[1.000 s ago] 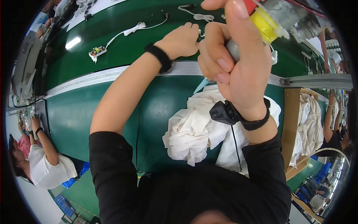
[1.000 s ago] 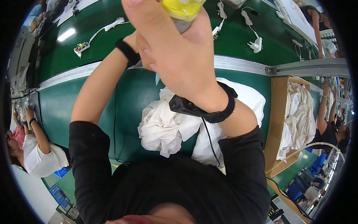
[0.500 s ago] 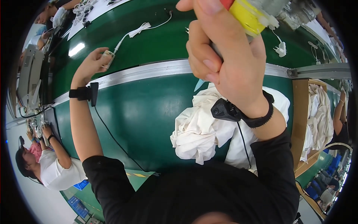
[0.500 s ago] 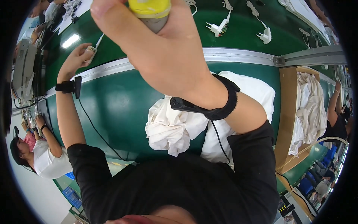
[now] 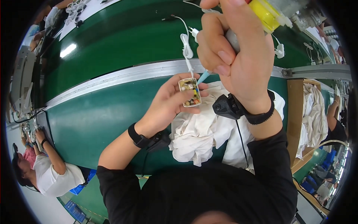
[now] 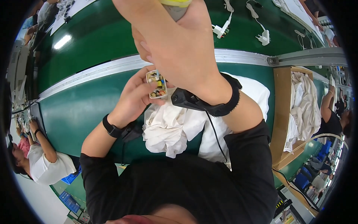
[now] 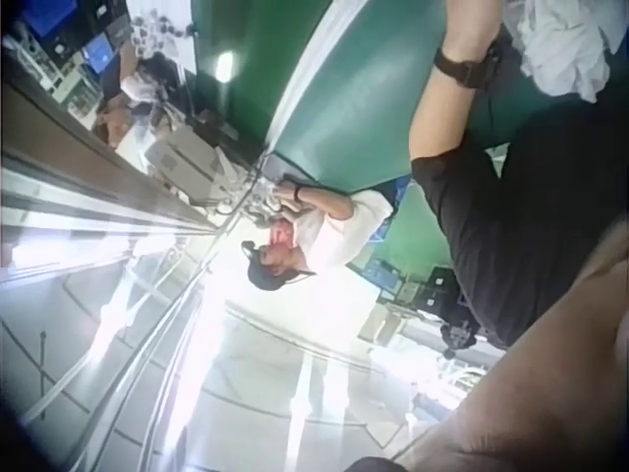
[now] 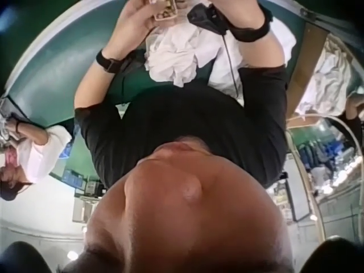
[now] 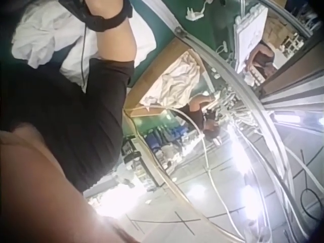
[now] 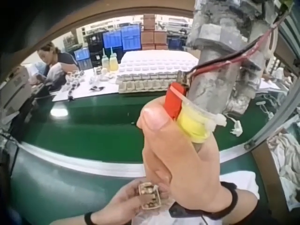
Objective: The person applies glue to the internal components of power adapters using a dispenser, handling them one at a time. After each application, they set the adapter aside on the conveyor belt and pick up another to repeat the process.
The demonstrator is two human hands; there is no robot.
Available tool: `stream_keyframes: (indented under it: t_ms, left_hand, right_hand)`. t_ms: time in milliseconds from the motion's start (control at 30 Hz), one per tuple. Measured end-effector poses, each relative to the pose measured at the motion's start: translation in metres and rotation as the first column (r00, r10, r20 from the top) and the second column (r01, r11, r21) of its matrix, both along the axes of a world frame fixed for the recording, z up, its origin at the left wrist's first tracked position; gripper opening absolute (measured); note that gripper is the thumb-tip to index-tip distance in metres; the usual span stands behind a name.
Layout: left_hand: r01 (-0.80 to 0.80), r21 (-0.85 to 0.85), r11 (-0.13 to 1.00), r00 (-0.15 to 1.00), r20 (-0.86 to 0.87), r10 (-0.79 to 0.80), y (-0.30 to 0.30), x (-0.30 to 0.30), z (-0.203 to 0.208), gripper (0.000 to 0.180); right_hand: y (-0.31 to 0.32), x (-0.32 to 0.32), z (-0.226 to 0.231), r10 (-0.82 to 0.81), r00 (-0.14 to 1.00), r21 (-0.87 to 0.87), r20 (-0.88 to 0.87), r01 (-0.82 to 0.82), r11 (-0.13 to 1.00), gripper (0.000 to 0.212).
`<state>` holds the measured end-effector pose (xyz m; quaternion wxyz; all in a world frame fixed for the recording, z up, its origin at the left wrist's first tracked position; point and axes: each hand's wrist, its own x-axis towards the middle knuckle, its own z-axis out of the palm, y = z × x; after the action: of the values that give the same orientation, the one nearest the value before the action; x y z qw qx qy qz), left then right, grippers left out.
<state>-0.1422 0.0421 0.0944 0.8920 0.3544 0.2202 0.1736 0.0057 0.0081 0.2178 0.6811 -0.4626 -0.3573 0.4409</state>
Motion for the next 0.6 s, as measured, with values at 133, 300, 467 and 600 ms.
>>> stream_keyframes:
  t_ms: [133, 300, 467, 600]
  left_hand:
    - [0.041, 0.087, 0.995, 0.999, -0.012, -0.04, -0.006, 0.002, 0.0, 0.04]
    - [0.057, 0.163, 0.985, 0.998, 0.006, -0.059, -0.004, -0.002, 0.003, 0.044]
    - [0.062, 0.181, 0.982, 0.998, 0.022, -0.067, -0.004, -0.003, 0.004, 0.043]
    - [0.072, 0.183, 0.98, 0.996, 0.029, -0.079, -0.004, -0.004, 0.003, 0.044]
  right_hand:
    - [0.005, -0.003, -0.004, -0.047, 0.999, 0.002, -0.009, 0.047, 0.999, 0.023]
    - [0.008, 0.0, -0.006, -0.05, 0.999, -0.065, -0.013, 0.049, 0.997, 0.024]
    - [0.007, -0.004, -0.009, -0.043, 0.999, 0.017, -0.011, 0.043, 0.999, 0.026]
    - [0.006, -0.003, -0.012, -0.04, 0.999, 0.016, 0.029, 0.04, 0.999, 0.026]
